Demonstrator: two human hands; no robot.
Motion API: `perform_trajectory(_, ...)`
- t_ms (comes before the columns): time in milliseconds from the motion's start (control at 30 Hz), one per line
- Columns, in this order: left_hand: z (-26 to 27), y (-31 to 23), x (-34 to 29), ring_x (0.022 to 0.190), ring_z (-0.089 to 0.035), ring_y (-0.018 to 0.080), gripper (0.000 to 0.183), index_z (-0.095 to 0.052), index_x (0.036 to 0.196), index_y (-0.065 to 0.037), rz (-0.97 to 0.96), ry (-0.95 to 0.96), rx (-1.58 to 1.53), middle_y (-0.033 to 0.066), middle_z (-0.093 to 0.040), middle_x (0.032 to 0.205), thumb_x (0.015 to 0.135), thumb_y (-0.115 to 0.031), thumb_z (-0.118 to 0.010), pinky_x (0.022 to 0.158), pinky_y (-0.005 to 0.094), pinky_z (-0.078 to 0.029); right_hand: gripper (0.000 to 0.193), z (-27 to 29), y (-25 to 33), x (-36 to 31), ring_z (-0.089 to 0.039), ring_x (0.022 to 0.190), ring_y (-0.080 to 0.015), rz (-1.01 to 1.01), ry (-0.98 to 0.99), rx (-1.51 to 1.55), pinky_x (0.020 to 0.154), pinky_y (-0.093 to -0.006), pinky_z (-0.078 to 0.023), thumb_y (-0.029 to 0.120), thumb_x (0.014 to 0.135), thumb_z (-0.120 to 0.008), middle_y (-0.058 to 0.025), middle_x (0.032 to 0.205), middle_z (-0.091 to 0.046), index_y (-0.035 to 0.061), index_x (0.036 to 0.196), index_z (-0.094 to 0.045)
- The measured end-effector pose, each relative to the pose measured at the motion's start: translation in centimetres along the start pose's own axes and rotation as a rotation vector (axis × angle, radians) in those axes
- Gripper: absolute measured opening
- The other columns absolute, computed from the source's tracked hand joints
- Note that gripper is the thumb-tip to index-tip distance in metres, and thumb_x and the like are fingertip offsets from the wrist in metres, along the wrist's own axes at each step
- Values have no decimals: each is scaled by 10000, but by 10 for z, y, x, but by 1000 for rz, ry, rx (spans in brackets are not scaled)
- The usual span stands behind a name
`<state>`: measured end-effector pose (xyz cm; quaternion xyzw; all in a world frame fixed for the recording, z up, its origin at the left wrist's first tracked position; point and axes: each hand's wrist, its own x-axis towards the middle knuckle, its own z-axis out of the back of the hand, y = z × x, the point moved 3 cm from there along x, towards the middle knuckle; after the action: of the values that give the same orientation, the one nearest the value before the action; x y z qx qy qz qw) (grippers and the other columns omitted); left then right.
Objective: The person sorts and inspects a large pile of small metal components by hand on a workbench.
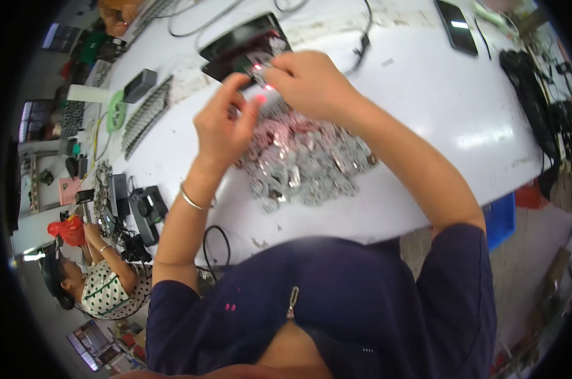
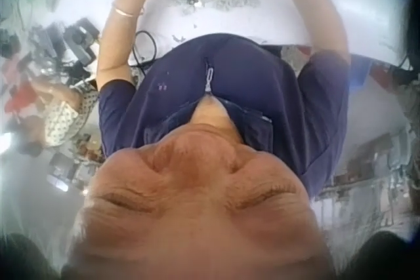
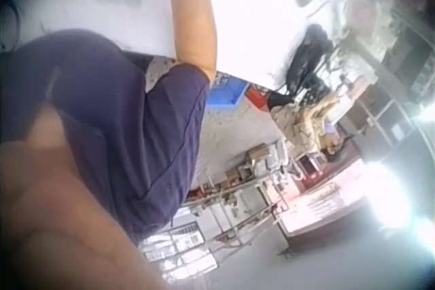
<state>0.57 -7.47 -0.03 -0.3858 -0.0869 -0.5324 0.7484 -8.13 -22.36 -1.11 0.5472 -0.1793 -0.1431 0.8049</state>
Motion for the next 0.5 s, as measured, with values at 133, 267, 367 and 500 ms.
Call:
perform_trajectory(133, -6, 4, 3, 521, -525, 117, 295, -642, 1062, -30, -22, -47, -72, 49, -610, 685, 792, -64, -756, 495, 256, -443, 332, -4, -4, -2, -425, 560, -124, -125, 43, 126, 539, -315, -383, 253, 920, -565, -27, 575, -456, -32, 749, -573)
perform_trajectory(267, -3, -5, -2, 590, -629, 225, 230, -645, 1018, -26, -139, -51, 16, 113, -657, 758, 800, -32, -716, 533, 315, -495, 327, -9, 1, -9, -426, 581, -111, -2, -39, 124, 543, -308, -381, 230, 913, -574, -53, 592, -489, -32, 719, -537)
perform_trajectory(367, 2, -13, -8, 599, -639, 238, 192, -644, 986, -23, -153, -67, 22, 124, -656, 759, 809, -53, -709, 533, 318, -497, 313, -5, 7, -25, -436, 571, -147, -106, -40, -8, 549, -332, -385, 221, 907, -581, -90, 594, -481, -36, 733, -540)
perform_trajectory(500, -3, -16, -16, 671, -645, 316, 176, -637, 979, -44, 46, 155, -245, 140, -653, 765, 833, -132, -678, 583, 400, -503, 253, 5, 12, -54, -476, 563, -231, 29, 54, -243, 560, -359, -399, 163, 898, -584, -139, 620, -523, -40, 752, -550)
